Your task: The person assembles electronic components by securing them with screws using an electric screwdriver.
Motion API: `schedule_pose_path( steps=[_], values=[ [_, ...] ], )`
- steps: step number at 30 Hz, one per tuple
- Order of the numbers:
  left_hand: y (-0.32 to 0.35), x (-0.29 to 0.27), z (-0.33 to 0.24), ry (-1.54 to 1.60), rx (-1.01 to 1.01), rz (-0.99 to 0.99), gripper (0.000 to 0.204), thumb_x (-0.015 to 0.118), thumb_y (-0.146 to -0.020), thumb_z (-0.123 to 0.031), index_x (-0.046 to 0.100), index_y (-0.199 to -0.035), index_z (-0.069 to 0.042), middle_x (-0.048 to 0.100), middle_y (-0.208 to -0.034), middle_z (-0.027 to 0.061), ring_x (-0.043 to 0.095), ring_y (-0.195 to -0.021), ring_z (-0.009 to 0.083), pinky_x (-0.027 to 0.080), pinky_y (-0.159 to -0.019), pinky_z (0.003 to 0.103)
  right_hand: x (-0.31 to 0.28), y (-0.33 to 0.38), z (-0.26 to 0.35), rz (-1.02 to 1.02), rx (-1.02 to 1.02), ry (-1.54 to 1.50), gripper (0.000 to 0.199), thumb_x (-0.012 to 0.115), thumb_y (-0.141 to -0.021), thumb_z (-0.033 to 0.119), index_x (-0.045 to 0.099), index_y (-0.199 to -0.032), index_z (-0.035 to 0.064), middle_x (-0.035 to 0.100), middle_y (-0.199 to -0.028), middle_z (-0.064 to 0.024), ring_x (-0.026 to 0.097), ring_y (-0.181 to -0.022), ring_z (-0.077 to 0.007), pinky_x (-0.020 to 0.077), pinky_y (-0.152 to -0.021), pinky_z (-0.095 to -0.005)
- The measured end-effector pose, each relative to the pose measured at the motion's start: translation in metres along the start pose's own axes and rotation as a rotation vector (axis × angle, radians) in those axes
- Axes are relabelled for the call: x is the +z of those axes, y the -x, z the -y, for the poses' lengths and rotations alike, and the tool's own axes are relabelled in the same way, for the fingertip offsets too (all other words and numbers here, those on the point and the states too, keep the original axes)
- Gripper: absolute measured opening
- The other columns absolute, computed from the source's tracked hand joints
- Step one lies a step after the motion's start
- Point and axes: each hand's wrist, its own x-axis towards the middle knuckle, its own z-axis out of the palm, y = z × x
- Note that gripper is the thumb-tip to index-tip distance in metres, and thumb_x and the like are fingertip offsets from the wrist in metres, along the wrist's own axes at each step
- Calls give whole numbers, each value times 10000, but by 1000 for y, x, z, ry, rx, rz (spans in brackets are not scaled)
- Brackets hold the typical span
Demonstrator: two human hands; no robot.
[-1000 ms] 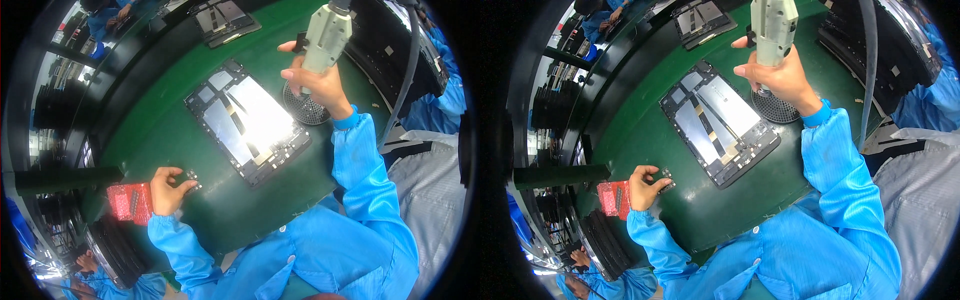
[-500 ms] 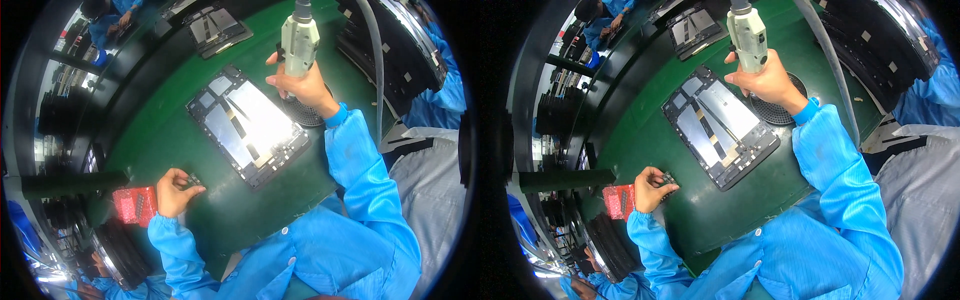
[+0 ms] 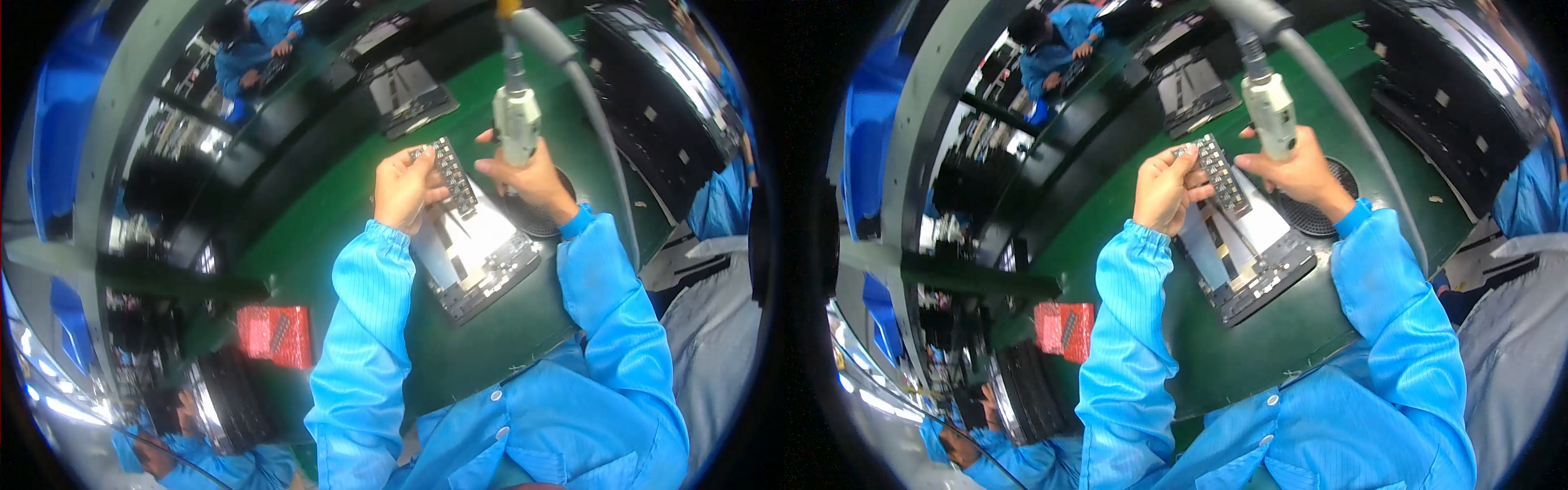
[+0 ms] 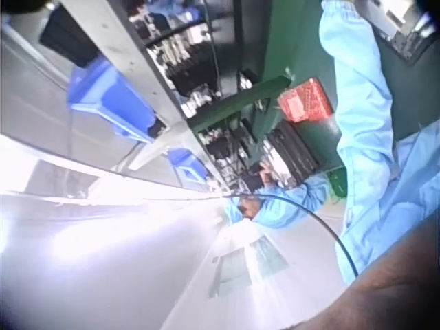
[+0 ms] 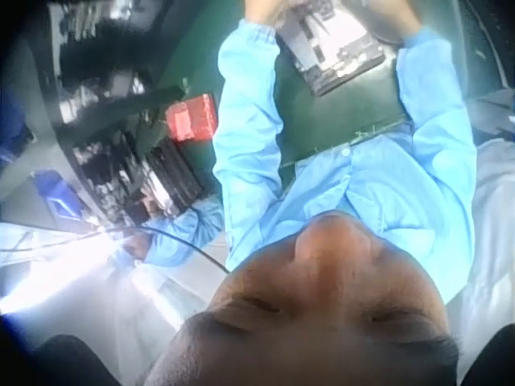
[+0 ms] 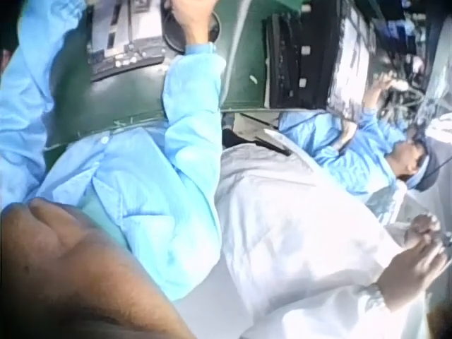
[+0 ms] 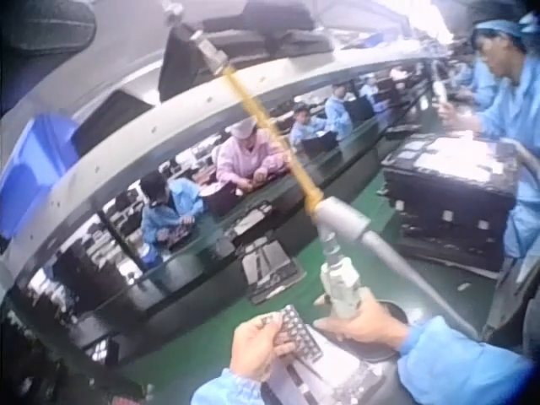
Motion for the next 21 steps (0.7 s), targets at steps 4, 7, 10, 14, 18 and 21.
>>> schedule_pose_path(
  steps=[4, 7, 10, 14, 18, 21],
  values=[
    [-17, 19, -4, -10, -77, 56, 180, 418, -868, -74, 528, -975, 19, 609, -896, 98, 603, -708, 161, 508, -577, 277, -4, -4, -2, -19, 11, 11, 314, 737, -734, 118, 570, -956, -29, 565, -608, -15, 496, -451, -59, 386, -395, -206],
    [-19, 24, -10, -10, -78, 79, 195, 405, -856, -57, 504, -1006, 19, 608, -901, 118, 624, -744, 187, 512, -574, 277, -6, -2, 6, 11, 34, 7, 311, 724, -752, 129, 568, -975, -20, 581, -640, -17, 526, -521, -67, 429, -452, -222],
    [-21, 23, -12, 10, -35, 104, 241, 393, -852, -39, 451, -1077, 24, 601, -933, 145, 633, -761, 207, 524, -566, 283, -2, 0, 9, -47, -56, -39, 336, 733, -733, 109, 559, -985, -29, 573, -617, -29, 505, -468, -69, 405, -427, -212],
    [-20, 20, -11, 87, 26, 113, 268, 409, -855, -25, 427, -1118, 25, 595, -942, 141, 629, -741, 200, 528, -556, 285, -5, -1, 1, -36, -66, 110, 347, 732, -719, 88, 556, -995, -28, 592, -633, -29, 530, -503, -68, 424, -456, -210],
    [-20, 13, -5, 51, 89, 85, 218, 440, -862, -49, 495, -1061, 24, 607, -902, 115, 623, -735, 186, 527, -550, 280, -4, 0, 0, 5, -20, 103, 345, 706, -707, 43, 558, -1012, -24, 611, -657, -30, 549, -532, -71, 438, -475, -218],
    [-20, 18, -10, -34, 85, 13, 179, 465, -867, -69, 550, -994, 26, 617, -890, 103, 622, -743, 176, 532, -562, 283, -7, -1, -1, 6, -14, 104, 340, 681, -706, 17, 560, -1022, -19, 611, -665, -26, 559, -563, -73, 445, -501, -222]
  ],
)
